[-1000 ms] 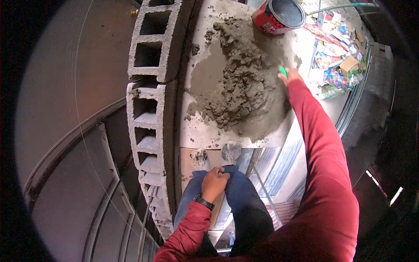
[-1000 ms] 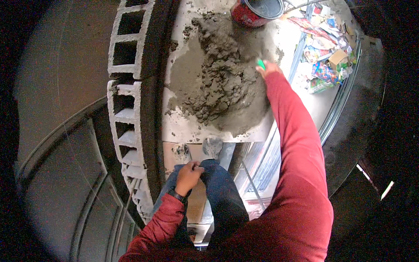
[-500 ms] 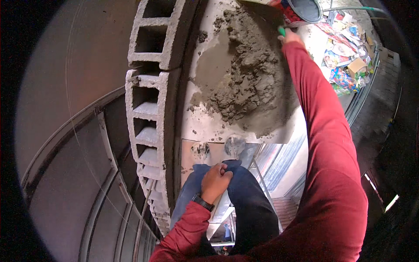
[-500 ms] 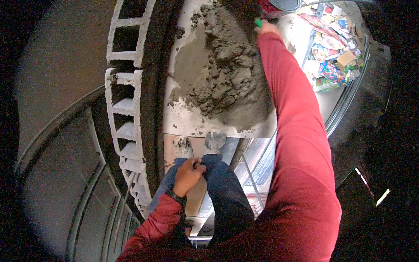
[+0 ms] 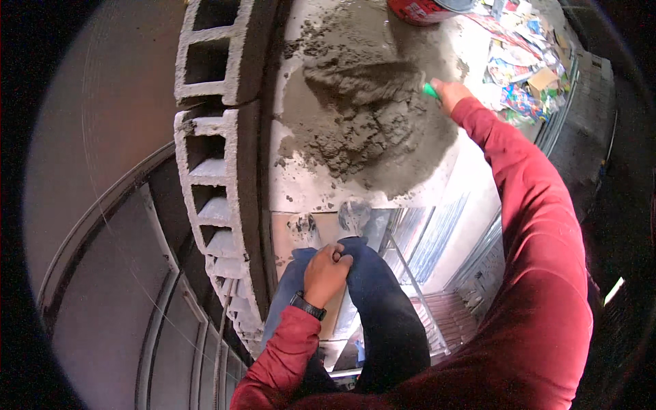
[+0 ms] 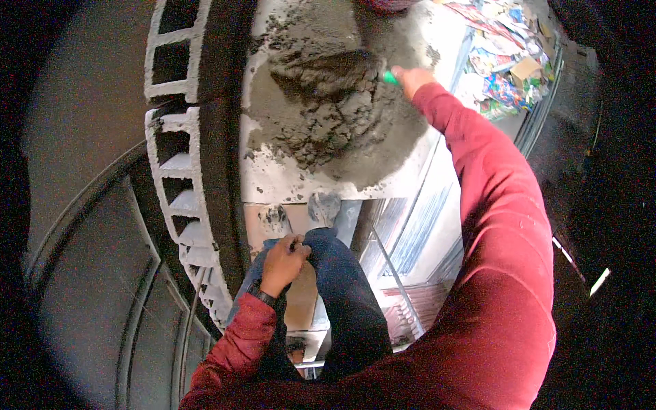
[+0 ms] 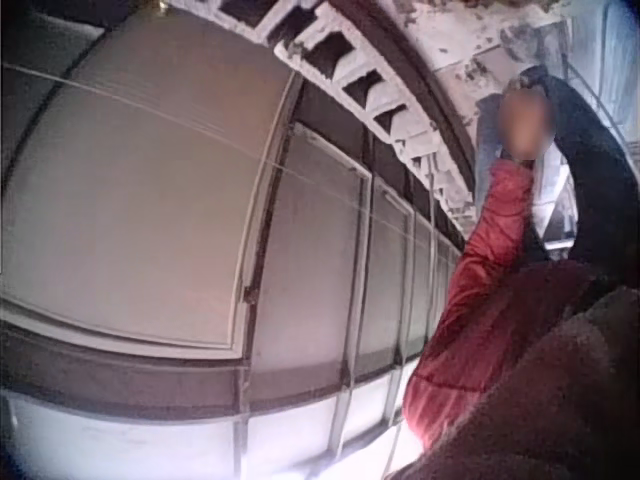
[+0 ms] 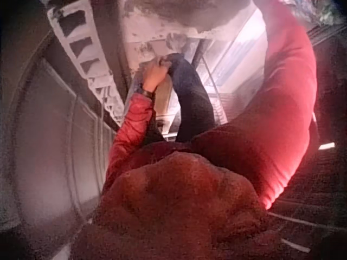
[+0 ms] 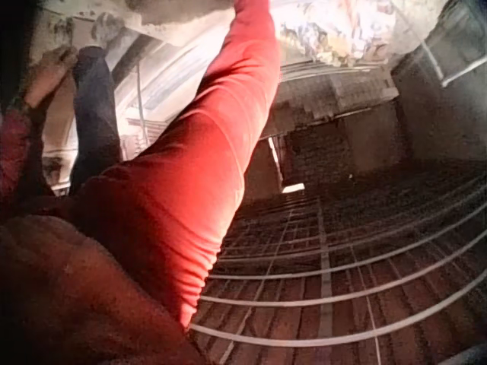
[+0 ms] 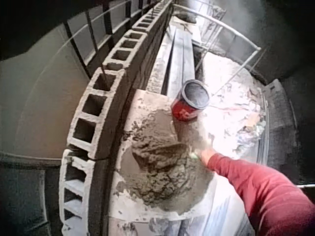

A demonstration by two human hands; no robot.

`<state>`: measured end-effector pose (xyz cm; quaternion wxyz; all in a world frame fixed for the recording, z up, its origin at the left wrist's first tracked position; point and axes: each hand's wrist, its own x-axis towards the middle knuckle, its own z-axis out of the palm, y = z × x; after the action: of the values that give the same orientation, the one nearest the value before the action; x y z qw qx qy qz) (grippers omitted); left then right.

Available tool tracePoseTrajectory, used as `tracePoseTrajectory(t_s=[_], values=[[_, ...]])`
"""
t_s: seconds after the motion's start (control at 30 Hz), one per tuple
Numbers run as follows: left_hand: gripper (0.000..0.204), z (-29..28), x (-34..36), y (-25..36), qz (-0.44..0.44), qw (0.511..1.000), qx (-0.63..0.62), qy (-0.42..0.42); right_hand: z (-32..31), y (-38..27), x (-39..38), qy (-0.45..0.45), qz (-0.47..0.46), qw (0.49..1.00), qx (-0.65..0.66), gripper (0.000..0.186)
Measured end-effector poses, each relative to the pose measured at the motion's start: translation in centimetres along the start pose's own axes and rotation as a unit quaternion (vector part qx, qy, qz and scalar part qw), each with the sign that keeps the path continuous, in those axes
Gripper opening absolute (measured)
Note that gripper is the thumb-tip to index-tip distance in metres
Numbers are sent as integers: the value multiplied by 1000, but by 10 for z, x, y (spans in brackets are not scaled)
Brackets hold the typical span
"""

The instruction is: The person scoops wet cement from a pile on a board using a trowel and applies it to the gaps between hollow blocks on a wall. The person repeatedly mixes the cement and fills the joints, occasionally pouring water from a red can into the pile to adjust the consistency.

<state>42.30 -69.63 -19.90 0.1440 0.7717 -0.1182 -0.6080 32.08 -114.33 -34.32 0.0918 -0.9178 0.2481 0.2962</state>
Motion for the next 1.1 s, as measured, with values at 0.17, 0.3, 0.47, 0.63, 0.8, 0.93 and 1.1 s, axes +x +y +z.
tracePoseTrajectory(t_s=[0.17,0.3,0.47,0.63,0.8,0.93,1.1], values=[[40,25,-1,-6,-11,999,15,-40,38,-20,-107,37,28,999,28,22],[42,40,-10,-11,-13,999,18,-48,55,-72,-190,5,260,945,197,28],[42,37,-6,-15,-2,998,28,-50,221,-108,-253,59,401,779,478,35],[41,43,-7,-8,1,997,58,-60,182,-151,-113,23,322,479,816,17],[38,44,-6,0,9,995,78,-63,132,-132,-111,6,267,469,842,20],[38,51,-9,-3,7,994,83,-74,120,-134,-147,100,291,692,653,35],[40,53,-4,-3,-11,992,86,-89,73,-187,-156,137,378,827,392,38]])
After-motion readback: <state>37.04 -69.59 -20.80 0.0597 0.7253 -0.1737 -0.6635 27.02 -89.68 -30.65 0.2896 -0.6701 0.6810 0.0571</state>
